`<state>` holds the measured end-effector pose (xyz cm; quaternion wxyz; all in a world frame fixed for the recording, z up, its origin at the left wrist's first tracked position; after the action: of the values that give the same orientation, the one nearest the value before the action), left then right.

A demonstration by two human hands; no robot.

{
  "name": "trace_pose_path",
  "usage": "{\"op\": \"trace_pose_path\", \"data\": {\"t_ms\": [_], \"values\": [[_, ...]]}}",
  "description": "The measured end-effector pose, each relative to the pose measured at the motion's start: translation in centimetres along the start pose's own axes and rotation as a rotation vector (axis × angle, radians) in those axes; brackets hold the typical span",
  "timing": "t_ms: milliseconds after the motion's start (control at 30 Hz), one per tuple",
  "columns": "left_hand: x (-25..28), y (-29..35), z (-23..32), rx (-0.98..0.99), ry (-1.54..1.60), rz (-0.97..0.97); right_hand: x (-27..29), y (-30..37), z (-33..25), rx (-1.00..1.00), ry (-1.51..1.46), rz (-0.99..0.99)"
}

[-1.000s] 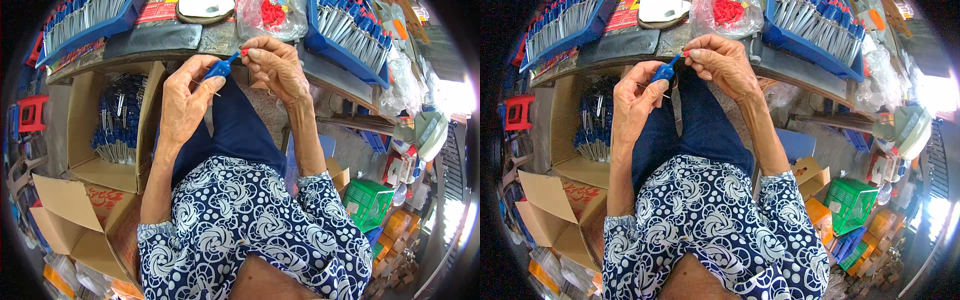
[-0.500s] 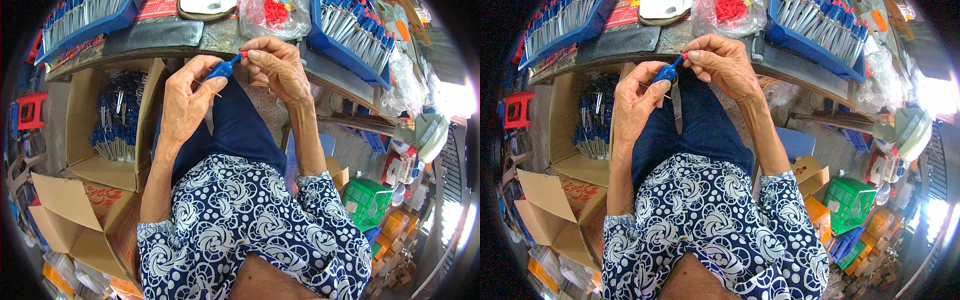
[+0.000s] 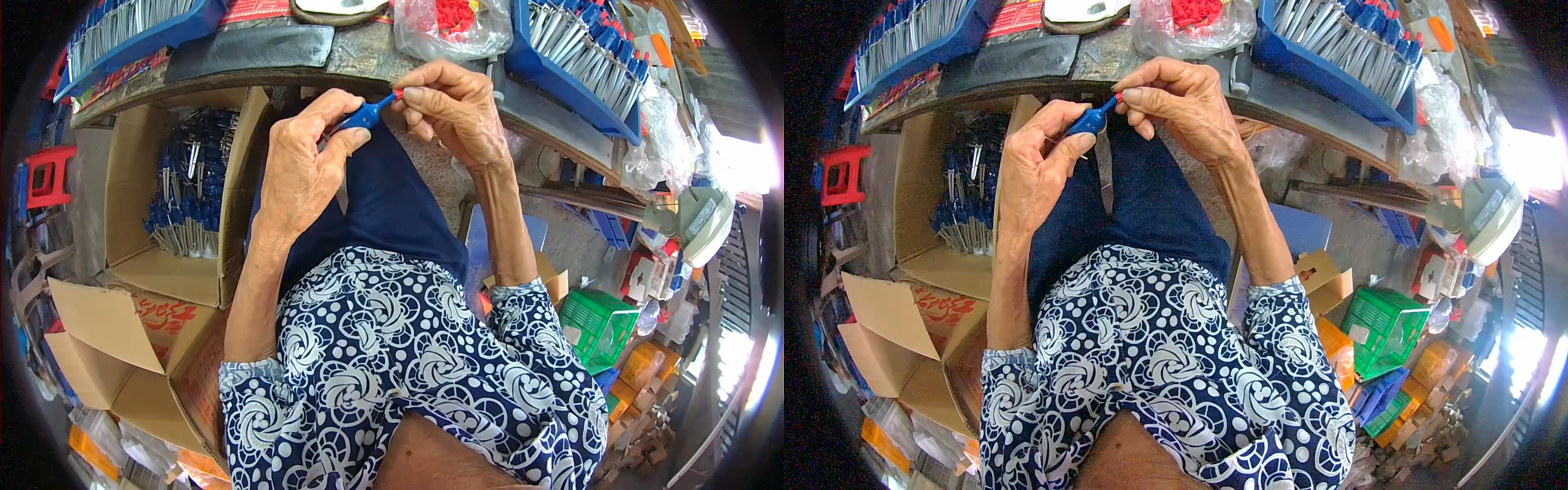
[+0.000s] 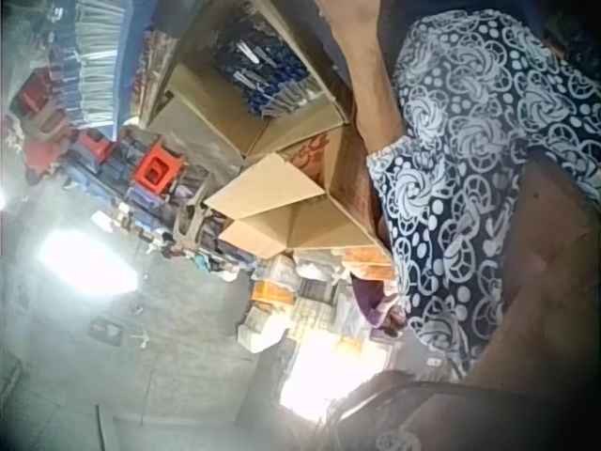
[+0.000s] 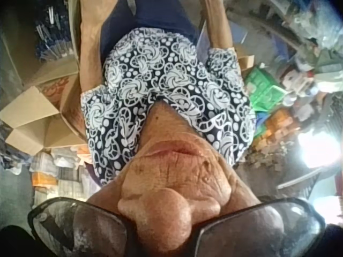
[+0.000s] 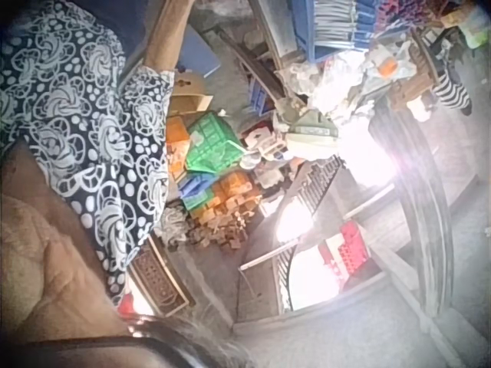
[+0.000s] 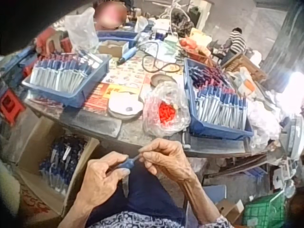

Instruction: Assembling small plastic components by joining a blue body with a red cap.

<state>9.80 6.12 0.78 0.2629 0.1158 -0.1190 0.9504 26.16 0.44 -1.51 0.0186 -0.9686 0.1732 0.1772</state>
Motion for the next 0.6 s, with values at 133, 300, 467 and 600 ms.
{"op": "trace_pose_path", "data": {"t_ms": [133, 300, 467, 600], "values": [[-0.1, 0.1, -0.4, -0.089, -0.039, 0.020, 0.0, 0.0, 0.2, -0.019, 0.005, -0.006], [-0.3, 0.2, -1.0, -0.166, -0.071, 0.029, 0.2, 0.1, 0.7, -0.037, 0.044, 0.005], [-0.2, 0.3, -1.4, -0.230, -0.127, 0.031, 0.0, 0.1, 1.1, -0.065, 0.026, 0.016], [-0.4, 0.6, -1.7, -0.208, -0.181, 0.036, -0.1, 0.4, 1.7, -0.055, 0.009, 0.025]]}}
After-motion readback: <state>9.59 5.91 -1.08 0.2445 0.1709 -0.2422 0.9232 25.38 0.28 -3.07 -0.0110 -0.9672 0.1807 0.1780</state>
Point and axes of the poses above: each hand's wrist, its own y-axis away from the middle knuckle, its own x-axis out of the back of the hand, z = x × y, the point moved 2 cm from there along -y, towards the middle knuckle, and after that the axes turned 10 degrees about z, right-handed, at the moved point
